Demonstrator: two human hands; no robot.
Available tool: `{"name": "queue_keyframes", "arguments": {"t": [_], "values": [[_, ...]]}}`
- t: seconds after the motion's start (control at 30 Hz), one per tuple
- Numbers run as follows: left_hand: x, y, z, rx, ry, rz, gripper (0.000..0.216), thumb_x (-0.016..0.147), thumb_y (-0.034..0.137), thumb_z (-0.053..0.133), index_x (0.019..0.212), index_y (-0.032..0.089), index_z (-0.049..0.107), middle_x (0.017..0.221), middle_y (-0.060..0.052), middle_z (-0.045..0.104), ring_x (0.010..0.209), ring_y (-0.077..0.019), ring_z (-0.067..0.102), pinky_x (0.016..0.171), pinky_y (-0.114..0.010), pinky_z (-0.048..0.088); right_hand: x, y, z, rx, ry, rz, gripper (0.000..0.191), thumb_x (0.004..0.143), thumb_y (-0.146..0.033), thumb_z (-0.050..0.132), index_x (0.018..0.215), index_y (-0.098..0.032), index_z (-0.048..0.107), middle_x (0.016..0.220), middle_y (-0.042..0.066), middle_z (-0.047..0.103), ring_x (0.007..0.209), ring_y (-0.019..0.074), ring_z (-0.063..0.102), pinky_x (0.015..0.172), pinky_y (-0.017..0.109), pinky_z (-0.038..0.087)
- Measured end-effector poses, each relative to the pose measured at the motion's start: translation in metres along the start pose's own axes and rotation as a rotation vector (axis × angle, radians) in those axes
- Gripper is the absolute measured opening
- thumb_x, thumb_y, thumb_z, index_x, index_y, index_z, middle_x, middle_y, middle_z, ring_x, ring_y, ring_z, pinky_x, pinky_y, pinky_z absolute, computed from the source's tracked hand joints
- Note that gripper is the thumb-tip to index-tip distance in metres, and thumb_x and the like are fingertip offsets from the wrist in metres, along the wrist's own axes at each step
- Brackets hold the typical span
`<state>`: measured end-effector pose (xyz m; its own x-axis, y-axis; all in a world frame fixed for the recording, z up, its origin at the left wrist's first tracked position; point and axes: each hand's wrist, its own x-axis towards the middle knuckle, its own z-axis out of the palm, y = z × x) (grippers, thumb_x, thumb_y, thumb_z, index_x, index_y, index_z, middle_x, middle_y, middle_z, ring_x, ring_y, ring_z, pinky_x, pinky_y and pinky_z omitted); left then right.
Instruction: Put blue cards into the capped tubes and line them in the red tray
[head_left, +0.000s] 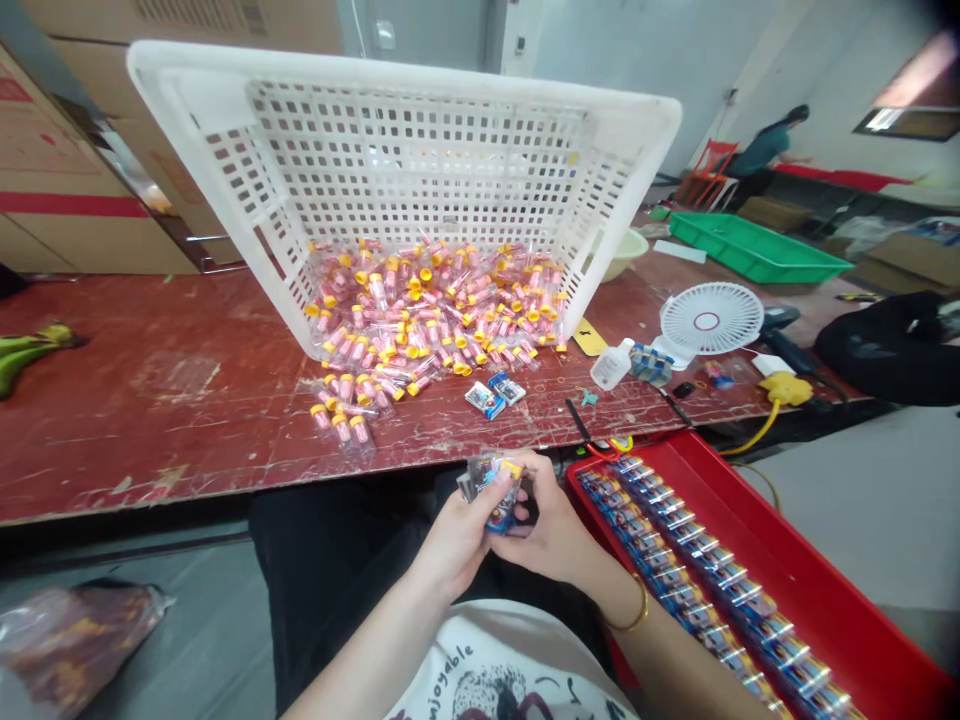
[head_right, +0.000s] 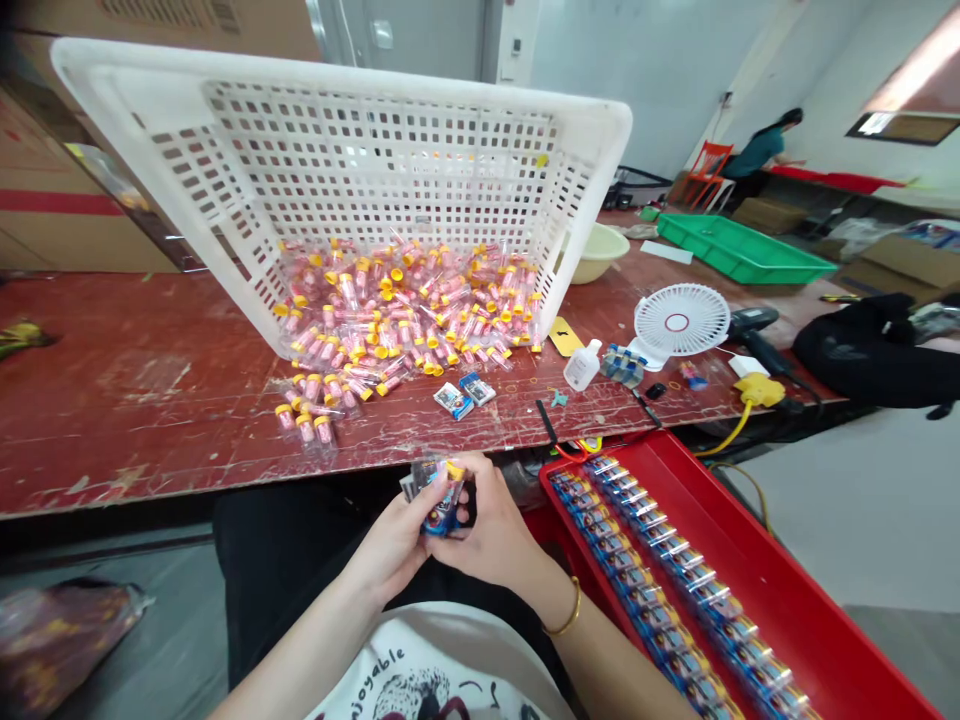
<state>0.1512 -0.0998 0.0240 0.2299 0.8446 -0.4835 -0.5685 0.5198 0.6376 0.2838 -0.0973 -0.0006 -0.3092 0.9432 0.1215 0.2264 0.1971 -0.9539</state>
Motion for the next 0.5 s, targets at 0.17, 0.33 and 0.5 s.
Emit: {"name": "queue_keyframes", "arguments": {"t": [0.17, 0.33, 0.5], "values": [[-0.0022, -0.0012, -0.0054, 0.075, -0.025, 0.040, 0.031, 0.068, 0.033, 0.079, 0.092, 0.015, 0.071, 0.084, -0.006, 0.072, 0.076, -0.0160, 0.065, 0.066, -0.023, 0.049, 0.0081, -0.0016, -0.0083, -0.089, 0.108, -0.185, 0.066, 0.064, -0.015, 0.073, 0.117, -0.025, 0.036, 0.110, 0.007, 0.048, 0.099, 0.0216, 0.055, 0.087, 0.038, 0.050], [-0.0003, -0.0052, -0.0073, 0.041, -0.031, 0.044, 0.027, 0.067, 0.030, 0.080, 0.087, 0.015, 0.070, 0.082, -0.004, 0.070, 0.074, -0.0140, 0.063, 0.067, -0.023, 0.049, 0.0060, -0.0042, -0.0093, -0.072, 0.109, -0.186, 0.061, 0.064, -0.014, 0.071, 0.112, -0.026, 0.035, 0.106, 0.005, 0.048, 0.096, 0.0206, 0.055, 0.083, 0.036, 0.049], [0.0008, -0.0088, -0.0059, 0.013, -0.040, 0.047, 0.024, 0.070, 0.028, 0.078, 0.088, 0.014, 0.070, 0.079, -0.004, 0.069, 0.072, -0.0136, 0.063, 0.065, -0.022, 0.048, 0.0043, -0.0032, -0.0085, -0.074, 0.103, -0.180, 0.061, 0.064, -0.014, 0.071, 0.112, -0.026, 0.034, 0.107, 0.006, 0.046, 0.099, 0.0210, 0.053, 0.085, 0.037, 0.049]]}}
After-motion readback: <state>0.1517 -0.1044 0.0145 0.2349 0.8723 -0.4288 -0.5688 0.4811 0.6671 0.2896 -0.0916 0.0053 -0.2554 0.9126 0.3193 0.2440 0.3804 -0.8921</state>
